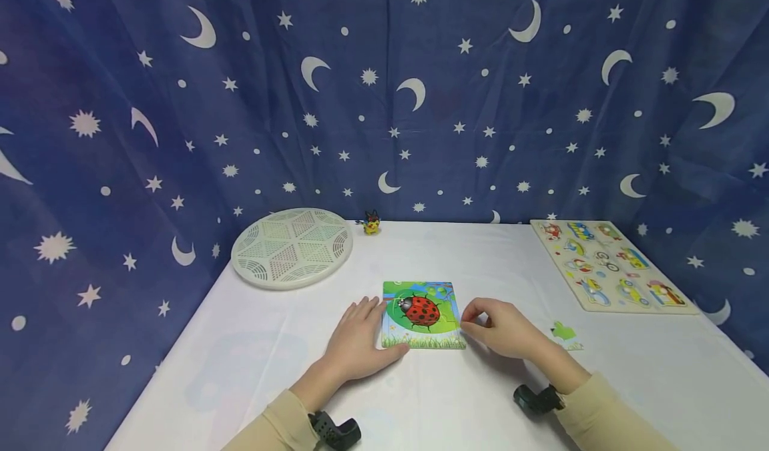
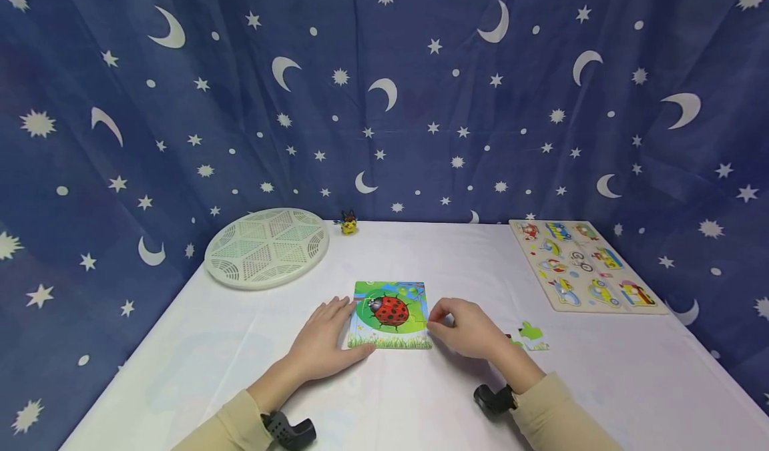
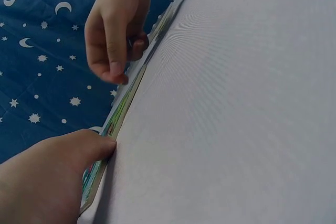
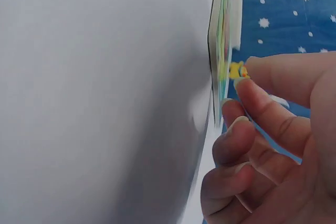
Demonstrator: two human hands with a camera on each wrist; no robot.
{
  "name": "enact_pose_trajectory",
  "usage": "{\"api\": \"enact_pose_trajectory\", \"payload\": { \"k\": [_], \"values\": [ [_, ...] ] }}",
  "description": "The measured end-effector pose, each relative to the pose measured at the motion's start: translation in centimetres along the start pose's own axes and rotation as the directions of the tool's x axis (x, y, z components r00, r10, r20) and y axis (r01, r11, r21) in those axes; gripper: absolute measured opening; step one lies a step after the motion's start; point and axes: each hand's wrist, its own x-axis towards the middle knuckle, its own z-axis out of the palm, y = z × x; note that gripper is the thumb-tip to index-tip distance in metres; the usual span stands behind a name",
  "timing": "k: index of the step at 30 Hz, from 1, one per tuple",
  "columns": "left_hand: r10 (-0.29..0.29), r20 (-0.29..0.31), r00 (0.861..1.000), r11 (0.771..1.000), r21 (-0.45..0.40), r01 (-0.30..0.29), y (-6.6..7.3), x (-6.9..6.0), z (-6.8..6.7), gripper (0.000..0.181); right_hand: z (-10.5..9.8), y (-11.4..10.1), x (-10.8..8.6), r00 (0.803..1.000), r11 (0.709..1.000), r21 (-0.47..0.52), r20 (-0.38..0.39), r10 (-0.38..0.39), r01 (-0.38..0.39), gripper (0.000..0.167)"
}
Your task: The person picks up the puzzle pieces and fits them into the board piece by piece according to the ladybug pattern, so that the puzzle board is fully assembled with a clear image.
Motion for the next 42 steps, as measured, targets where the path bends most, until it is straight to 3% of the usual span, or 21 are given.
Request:
{"api": "enact_pose_trajectory", "payload": {
  "k": [11,22,26,32,37,42],
  "values": [
    [-0.005,0.005,1.000,1.000,-0.001,0.005,0.0,0.0,0.0,0.093,-3.0,3.2,-2.9,0.993,0.993,-0.023,0.009,0.117,-0.116,0.011],
    [-0.001,-0.003,1.000,1.000,0.006,0.001,0.2,-0.1,-0.1,0.092,-6.0,6.0,-5.6,0.991,0.994,-0.066,0.095,0.096,-0.090,0.053],
    [-0.002,-0.004,1.000,1.000,0.009,0.003,0.2,-0.1,-0.1,0.092,-6.8,6.9,-6.1,0.990,0.993,-0.092,0.113,0.087,-0.077,0.051],
    [0.002,-0.008,1.000,1.000,0.004,-0.002,0.1,-0.1,0.0,0.091,-7.2,7.4,-6.2,0.984,0.982,-0.127,0.100,0.150,-0.137,0.045],
    [-0.002,-0.006,1.000,1.000,0.002,0.002,0.1,-0.1,0.0,0.092,-7.1,7.4,-6.1,0.976,0.978,-0.086,0.098,0.196,-0.188,0.048],
    [-0.005,-0.005,1.000,1.000,0.004,0.005,0.1,-0.1,0.1,0.092,-6.9,7.3,-5.9,0.978,0.981,-0.033,0.086,0.192,-0.190,0.047]
  ]
}}
